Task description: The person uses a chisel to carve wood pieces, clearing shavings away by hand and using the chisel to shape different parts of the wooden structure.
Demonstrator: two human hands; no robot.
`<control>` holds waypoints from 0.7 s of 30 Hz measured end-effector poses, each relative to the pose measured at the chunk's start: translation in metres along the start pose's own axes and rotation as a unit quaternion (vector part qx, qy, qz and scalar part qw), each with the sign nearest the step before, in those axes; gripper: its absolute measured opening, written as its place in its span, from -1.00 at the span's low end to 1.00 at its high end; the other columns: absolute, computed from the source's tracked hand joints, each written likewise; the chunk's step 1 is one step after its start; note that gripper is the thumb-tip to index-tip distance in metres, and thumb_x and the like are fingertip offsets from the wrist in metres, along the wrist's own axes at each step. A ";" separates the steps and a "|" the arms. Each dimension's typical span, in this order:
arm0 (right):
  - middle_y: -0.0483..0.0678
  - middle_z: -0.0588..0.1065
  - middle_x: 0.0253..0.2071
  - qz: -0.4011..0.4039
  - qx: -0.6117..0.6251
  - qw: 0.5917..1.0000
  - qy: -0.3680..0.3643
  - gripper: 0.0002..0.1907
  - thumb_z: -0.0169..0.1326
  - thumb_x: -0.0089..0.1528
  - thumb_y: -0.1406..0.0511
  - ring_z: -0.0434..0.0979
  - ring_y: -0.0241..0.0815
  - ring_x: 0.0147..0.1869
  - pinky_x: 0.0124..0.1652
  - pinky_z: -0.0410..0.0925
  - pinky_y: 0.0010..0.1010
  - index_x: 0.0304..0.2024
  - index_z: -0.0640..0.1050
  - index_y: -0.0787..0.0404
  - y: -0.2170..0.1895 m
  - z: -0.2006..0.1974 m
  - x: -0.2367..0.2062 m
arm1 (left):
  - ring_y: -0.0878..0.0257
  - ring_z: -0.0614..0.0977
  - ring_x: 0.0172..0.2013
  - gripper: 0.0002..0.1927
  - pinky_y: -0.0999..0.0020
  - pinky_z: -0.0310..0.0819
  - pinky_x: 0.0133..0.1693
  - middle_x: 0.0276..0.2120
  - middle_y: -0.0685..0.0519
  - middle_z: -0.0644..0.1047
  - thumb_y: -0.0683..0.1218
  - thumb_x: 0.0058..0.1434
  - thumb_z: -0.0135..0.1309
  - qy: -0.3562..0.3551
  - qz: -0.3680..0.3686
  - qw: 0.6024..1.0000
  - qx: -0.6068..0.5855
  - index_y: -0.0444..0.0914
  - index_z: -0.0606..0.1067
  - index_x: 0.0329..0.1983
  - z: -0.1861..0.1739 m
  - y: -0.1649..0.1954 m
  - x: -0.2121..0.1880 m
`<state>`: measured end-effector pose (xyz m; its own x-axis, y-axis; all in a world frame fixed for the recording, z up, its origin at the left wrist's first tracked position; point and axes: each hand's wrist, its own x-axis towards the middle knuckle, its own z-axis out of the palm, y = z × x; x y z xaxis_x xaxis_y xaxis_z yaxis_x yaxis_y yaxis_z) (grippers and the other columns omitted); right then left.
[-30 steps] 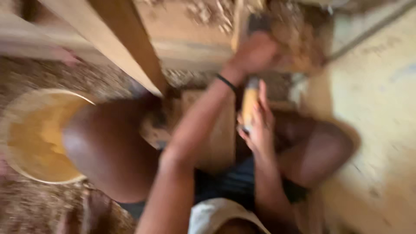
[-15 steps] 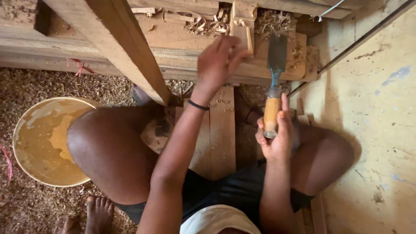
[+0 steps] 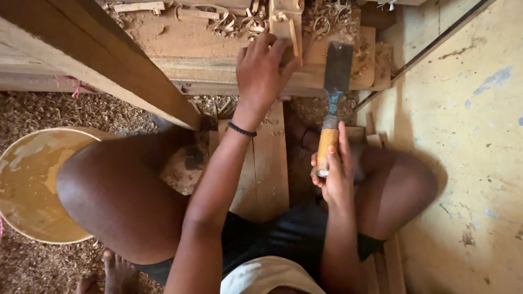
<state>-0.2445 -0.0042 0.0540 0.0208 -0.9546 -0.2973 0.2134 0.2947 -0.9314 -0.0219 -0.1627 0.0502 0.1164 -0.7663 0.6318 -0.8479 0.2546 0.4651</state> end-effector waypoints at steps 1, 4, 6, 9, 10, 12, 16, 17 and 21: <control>0.03 0.42 -0.40 0.003 0.004 1.000 0.002 -0.22 -0.06 0.41 0.12 0.36 -0.31 -0.54 -0.68 0.25 -0.54 0.61 -0.04 -0.05 0.000 0.001 0.000 | 0.21 0.62 -0.18 -0.69 0.24 0.47 -0.10 -0.20 0.10 0.58 0.13 0.18 0.29 0.005 -0.013 1.000 -0.014 -0.09 0.62 -0.11 0.003 -0.002 -0.001; 0.02 0.42 -0.41 0.012 0.015 1.000 0.006 -0.21 -0.05 0.40 0.11 0.35 -0.32 -0.56 -0.69 0.24 -0.55 0.61 -0.04 -0.06 -0.001 0.002 0.000 | 0.28 0.61 -0.30 -0.82 0.31 0.46 -0.17 -0.28 0.15 0.59 0.07 0.28 0.27 0.019 -0.053 0.998 -0.040 -0.08 0.65 -0.17 0.006 -0.010 -0.003; 0.02 0.42 -0.44 0.018 0.024 1.000 0.002 -0.21 -0.05 0.39 0.10 0.32 -0.33 -0.63 -0.70 0.23 -0.57 0.60 -0.04 -0.08 -0.002 0.002 0.000 | 0.24 0.60 -0.37 -0.83 0.30 0.45 -0.25 -0.35 0.13 0.59 0.05 0.24 0.28 0.029 -0.077 0.996 -0.033 -0.11 0.68 -0.21 0.003 -0.018 -0.004; 0.01 0.42 -0.41 0.006 0.020 1.000 0.002 -0.21 -0.04 0.40 0.12 0.36 -0.31 -0.57 -0.67 0.25 -0.54 0.61 -0.03 -0.05 -0.003 0.002 0.000 | 0.27 0.58 -0.47 -0.83 0.29 0.48 -0.32 -0.35 0.15 0.61 0.02 0.32 0.23 -0.005 -0.140 0.988 -0.060 -0.15 0.67 -0.20 -0.002 -0.027 -0.004; 0.01 0.42 -0.41 0.010 0.019 1.000 0.003 -0.21 -0.04 0.40 0.12 0.36 -0.32 -0.57 -0.67 0.25 -0.54 0.61 -0.03 -0.06 -0.003 0.002 0.000 | 0.29 0.60 -0.45 -0.83 0.32 0.50 -0.34 -0.32 0.13 0.60 0.02 0.33 0.21 0.000 -0.147 0.986 -0.082 -0.16 0.66 -0.18 -0.005 -0.030 -0.004; 0.01 0.43 -0.42 0.020 0.018 1.000 0.008 -0.21 -0.04 0.39 0.11 0.36 -0.32 -0.57 -0.67 0.26 -0.54 0.61 -0.03 -0.07 -0.003 0.001 -0.001 | 0.32 0.64 -0.40 -0.80 0.37 0.55 -0.37 -0.26 0.11 0.59 0.03 0.36 0.18 0.008 -0.160 0.979 -0.127 -0.17 0.65 -0.13 -0.008 -0.032 -0.004; 0.01 0.43 -0.43 0.008 0.017 1.000 -0.009 -0.23 -0.05 0.40 0.11 0.31 -0.34 -0.61 -0.67 0.22 -0.56 0.60 -0.03 -0.06 -0.002 -0.001 -0.003 | 0.30 0.63 -0.41 -0.77 0.36 0.52 -0.39 -0.23 0.07 0.58 0.05 0.40 0.17 0.017 -0.144 0.984 -0.107 -0.20 0.63 -0.08 -0.012 -0.029 -0.004; 0.00 0.43 -0.43 0.007 0.010 1.000 -0.009 -0.23 -0.05 0.40 0.11 0.30 -0.34 -0.62 -0.67 0.22 -0.57 0.60 -0.03 -0.07 -0.001 -0.001 -0.003 | 0.31 0.63 -0.41 -0.75 0.37 0.51 -0.40 -0.24 0.08 0.58 0.06 0.39 0.18 0.015 -0.148 0.982 -0.114 -0.20 0.62 -0.07 -0.012 -0.027 -0.004; 0.00 0.42 -0.43 0.008 -0.026 1.000 -0.001 -0.24 -0.03 0.39 0.16 0.30 -0.34 -0.61 -0.67 0.23 -0.55 0.59 0.00 -0.08 0.003 -0.001 -0.003 | 0.32 0.60 -0.44 -0.67 0.33 0.44 -0.32 -0.37 0.15 0.58 0.15 0.29 0.26 0.023 -0.046 0.998 -0.032 -0.18 0.63 -0.12 -0.005 -0.021 -0.006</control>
<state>-0.2445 -0.0004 0.0523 0.0257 -0.9497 -0.3123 0.1620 0.3122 -0.9361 -0.0020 -0.1605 0.0398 0.2161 -0.7610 0.6117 -0.7983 0.2230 0.5594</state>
